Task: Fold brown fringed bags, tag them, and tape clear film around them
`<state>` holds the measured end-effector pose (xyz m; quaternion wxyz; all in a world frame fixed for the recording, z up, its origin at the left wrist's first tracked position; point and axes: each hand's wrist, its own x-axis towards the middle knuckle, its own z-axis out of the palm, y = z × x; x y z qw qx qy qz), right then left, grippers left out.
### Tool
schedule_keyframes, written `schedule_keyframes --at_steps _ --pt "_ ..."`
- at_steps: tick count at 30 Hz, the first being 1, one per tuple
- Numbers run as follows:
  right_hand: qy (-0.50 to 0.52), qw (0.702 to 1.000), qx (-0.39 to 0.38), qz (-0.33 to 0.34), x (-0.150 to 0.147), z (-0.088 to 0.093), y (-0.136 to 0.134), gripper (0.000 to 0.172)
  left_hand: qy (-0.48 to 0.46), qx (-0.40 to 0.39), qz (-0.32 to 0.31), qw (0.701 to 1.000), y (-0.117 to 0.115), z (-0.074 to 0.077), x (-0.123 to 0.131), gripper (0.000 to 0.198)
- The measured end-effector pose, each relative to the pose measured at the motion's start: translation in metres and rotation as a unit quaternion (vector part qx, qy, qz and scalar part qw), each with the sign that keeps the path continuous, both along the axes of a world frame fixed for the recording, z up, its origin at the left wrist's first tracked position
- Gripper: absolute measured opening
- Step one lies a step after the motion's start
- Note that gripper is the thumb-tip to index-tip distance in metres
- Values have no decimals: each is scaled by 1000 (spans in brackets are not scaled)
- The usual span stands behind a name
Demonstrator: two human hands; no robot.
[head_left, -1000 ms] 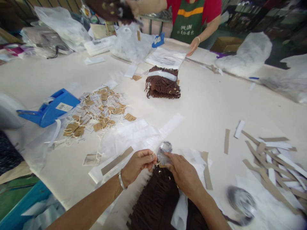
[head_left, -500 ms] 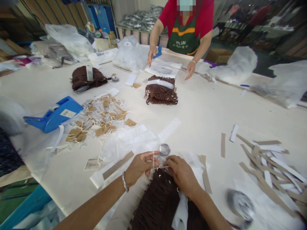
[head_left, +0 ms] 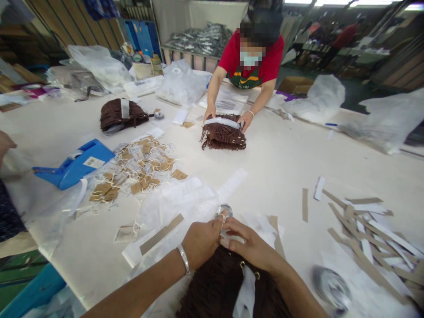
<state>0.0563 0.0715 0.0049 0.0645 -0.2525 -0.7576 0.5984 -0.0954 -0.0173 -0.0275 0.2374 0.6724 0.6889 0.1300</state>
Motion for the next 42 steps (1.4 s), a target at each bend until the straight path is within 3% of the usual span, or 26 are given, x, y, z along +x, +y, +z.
schedule_keyframes --at_steps 4,7,9,12,14,15,18,21,24,26,28,30,32,34,38,42 --pt "56 970 -159 -177 -6 -25 -11 31 -52 29 21 998 -1 -6 -4 50" --pt "37 944 -163 -284 -3 -42 -16 32 -134 52 65 987 -10 -5 -11 34" --pt "-16 952 -116 -282 4 -49 -18 30 -201 45 160 965 -20 -4 -20 25" --pt "-79 977 -5 -197 13 -54 -23 19 -277 35 330 902 -35 -5 -40 33" --pt "-93 981 46 -164 16 -55 -27 20 -246 41 389 887 -43 -4 -58 38" --pt "-94 982 53 -156 17 -55 -27 23 -195 39 391 899 -46 -2 -67 38" --pt "-93 986 53 -125 20 -55 -25 23 42 41 306 950 -53 10 -82 38" --pt "-104 982 98 -127 20 -50 -14 16 194 123 214 949 -54 24 -69 49" --pt "-120 955 197 -187 7 -43 1 25 152 188 122 963 -46 28 -35 43" --pt "-129 936 264 -192 -9 -40 12 34 90 167 21 982 -36 21 -13 35" --pt "-158 929 304 -136 -26 -39 23 38 55 114 -86 988 -24 11 3 29" --pt "-197 926 317 -54 -37 -40 33 29 50 64 -156 984 -15 3 9 26" --pt "-227 920 319 3 -38 -41 39 21 57 31 -182 981 -9 0 7 22" --pt "-227 920 318 9 -30 -41 42 20 70 11 -176 982 -7 4 4 18" --pt "-157 951 259 -64 -7 -42 33 23 86 -18 -157 984 -6 17 2 11" --pt "-120 981 119 -95 11 -48 19 14 80 -50 -173 980 -17 17 9 3"
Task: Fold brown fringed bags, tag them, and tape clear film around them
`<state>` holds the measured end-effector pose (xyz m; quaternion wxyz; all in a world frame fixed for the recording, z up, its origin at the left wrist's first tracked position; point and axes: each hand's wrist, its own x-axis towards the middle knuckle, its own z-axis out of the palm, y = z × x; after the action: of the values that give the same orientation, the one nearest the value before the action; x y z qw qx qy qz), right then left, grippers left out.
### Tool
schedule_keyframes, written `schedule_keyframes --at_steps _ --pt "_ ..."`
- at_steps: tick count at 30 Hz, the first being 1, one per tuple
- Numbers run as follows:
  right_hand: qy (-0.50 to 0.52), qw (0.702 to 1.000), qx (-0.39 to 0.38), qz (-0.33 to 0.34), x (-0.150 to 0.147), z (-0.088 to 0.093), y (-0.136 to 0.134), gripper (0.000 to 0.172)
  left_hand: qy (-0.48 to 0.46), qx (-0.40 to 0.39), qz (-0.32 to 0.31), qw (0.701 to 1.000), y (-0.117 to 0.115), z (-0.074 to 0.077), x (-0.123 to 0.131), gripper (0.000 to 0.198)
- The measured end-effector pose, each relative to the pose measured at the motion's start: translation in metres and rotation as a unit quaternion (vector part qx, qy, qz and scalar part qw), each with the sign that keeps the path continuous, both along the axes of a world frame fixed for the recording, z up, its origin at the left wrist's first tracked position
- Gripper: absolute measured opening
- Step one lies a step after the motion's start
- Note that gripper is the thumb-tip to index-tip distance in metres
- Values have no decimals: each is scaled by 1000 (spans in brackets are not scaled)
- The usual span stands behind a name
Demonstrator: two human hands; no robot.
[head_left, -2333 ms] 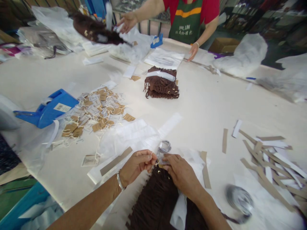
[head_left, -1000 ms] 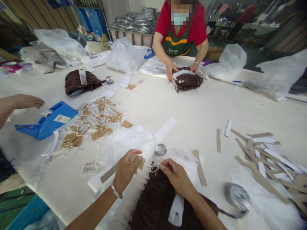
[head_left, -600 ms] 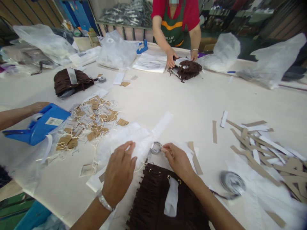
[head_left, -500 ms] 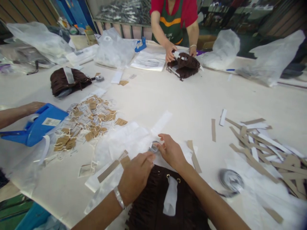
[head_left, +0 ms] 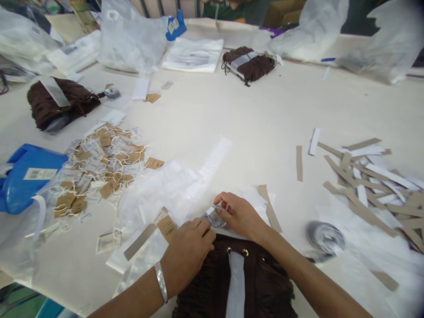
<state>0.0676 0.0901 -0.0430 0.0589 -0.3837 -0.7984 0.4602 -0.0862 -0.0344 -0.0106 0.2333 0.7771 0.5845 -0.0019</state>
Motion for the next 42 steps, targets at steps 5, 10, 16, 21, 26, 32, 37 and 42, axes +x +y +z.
schedule_keyframes --at_steps 5,10,16,21,26,32,37,42 --pt "57 953 -296 -34 16 -1 -11 20 -47 -3 -14 999 -21 -6 -1 12" --pt "35 970 -239 24 25 0 -23 17 -153 -6 50 987 -20 10 -2 12" --pt "-69 976 5 206 25 2 -24 22 -160 -40 55 985 -13 22 6 10" --pt "-33 975 -41 215 28 14 -12 15 -129 -48 57 989 -11 13 5 12" --pt "76 901 -421 77 38 -2 -9 29 -182 -65 44 980 -10 14 -3 8" --pt "63 807 -585 49 42 -22 -11 36 -225 -90 21 970 -5 17 -8 6" --pt "30 905 -395 154 35 -15 -9 21 -245 -85 24 966 0 15 -4 10" --pt "11 903 -380 201 29 -18 -10 10 -242 35 51 968 -8 -15 -5 16"
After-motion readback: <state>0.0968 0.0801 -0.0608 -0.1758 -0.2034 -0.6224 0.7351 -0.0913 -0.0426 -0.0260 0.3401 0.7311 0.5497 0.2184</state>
